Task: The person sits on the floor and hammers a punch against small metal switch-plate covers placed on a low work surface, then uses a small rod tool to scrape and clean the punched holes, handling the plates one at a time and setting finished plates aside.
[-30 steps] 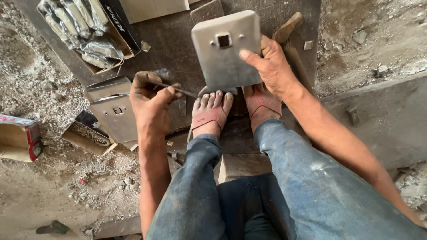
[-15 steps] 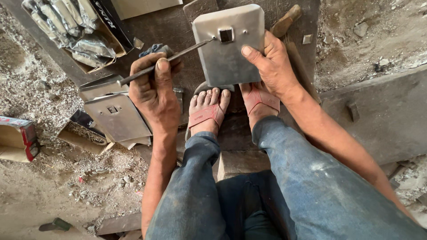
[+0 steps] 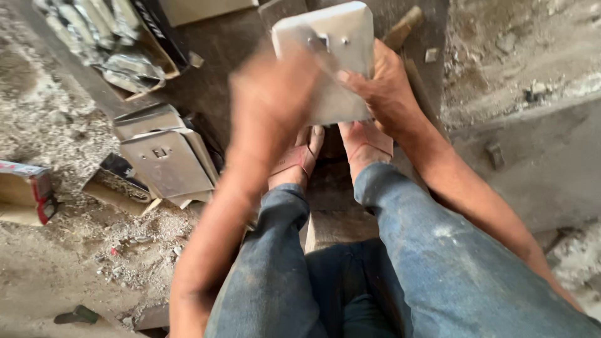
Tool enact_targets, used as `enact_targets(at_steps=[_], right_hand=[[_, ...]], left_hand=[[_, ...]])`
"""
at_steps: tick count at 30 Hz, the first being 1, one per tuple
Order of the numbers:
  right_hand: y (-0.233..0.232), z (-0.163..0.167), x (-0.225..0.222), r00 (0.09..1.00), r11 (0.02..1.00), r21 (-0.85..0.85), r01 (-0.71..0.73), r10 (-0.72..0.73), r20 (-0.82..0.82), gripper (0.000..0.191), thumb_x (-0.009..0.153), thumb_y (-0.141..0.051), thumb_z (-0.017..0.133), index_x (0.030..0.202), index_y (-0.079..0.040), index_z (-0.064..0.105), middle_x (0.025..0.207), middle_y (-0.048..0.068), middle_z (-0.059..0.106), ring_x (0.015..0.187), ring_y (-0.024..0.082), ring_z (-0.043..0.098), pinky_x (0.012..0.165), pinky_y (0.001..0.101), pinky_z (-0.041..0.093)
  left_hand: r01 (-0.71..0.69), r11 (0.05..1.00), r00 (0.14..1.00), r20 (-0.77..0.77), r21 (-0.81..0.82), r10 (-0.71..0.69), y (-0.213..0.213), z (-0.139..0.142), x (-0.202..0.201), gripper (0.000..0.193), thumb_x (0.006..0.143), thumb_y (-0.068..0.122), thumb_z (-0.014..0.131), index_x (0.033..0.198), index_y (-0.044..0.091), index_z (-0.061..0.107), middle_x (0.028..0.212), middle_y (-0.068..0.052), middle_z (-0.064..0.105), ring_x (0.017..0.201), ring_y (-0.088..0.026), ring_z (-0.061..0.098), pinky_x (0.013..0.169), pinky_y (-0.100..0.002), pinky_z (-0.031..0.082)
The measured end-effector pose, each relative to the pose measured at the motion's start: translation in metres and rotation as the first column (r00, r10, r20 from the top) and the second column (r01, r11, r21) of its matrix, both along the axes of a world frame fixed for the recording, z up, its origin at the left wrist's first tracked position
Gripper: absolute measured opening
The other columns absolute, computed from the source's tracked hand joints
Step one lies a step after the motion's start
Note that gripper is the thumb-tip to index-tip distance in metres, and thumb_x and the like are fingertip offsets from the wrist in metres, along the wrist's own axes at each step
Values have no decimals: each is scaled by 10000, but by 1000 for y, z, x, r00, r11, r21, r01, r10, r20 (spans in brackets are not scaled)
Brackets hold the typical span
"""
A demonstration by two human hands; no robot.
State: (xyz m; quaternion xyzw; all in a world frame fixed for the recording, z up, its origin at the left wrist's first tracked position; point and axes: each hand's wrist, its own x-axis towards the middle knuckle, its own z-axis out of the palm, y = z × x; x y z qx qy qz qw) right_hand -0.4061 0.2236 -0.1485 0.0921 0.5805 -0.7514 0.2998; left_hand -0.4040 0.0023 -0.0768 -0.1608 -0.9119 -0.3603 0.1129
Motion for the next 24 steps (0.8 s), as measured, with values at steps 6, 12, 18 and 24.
enact_targets(at_steps=[6, 12, 18, 24], right_hand=[[10, -8, -2, 993, 982, 182, -46, 65, -98, 381, 992, -114, 756, 1332, -19, 615, 1199, 19, 710, 1103, 100, 658, 1010, 304, 563], [4, -8, -3, 993, 978, 205, -43, 66, -103, 380, 974, -78, 781, 1311, -11, 619, 1186, 27, 716, 1099, 95, 650, 989, 302, 554], [-5, 9, -1, 1000, 999, 48, 17, -18, 3, 424, 973, -70, 733, 1364, -21, 575, 1276, 43, 705, 1168, 114, 665, 1048, 293, 545], [-2, 4, -5, 999, 999, 27, 25, -26, 24, 393, 953, -61, 731, 1324, -13, 612, 1227, 55, 716, 1113, 131, 664, 1016, 321, 545]], left_hand=[[-291, 927, 953, 157, 235, 259, -20, -44, 55, 95, 971, -7, 680, 1044, 54, 688, 1071, -102, 724, 927, -248, 722, 792, -332, 585], [-445, 612, 882, 440, 654, 172, -52, -86, 1, 117, 1134, 74, 638, 1075, -20, 672, 909, -54, 707, 780, -135, 660, 696, -312, 534], [-88, 992, 990, 102, -91, 97, 44, -54, -61, 31, 916, 126, 697, 946, 133, 703, 744, -60, 669, 628, -227, 635, 523, -386, 488], [123, 963, 966, -195, -239, -172, 53, -35, 31, 303, 966, 182, 726, 1244, 66, 696, 1295, -155, 614, 1096, -304, 637, 884, -382, 600]])
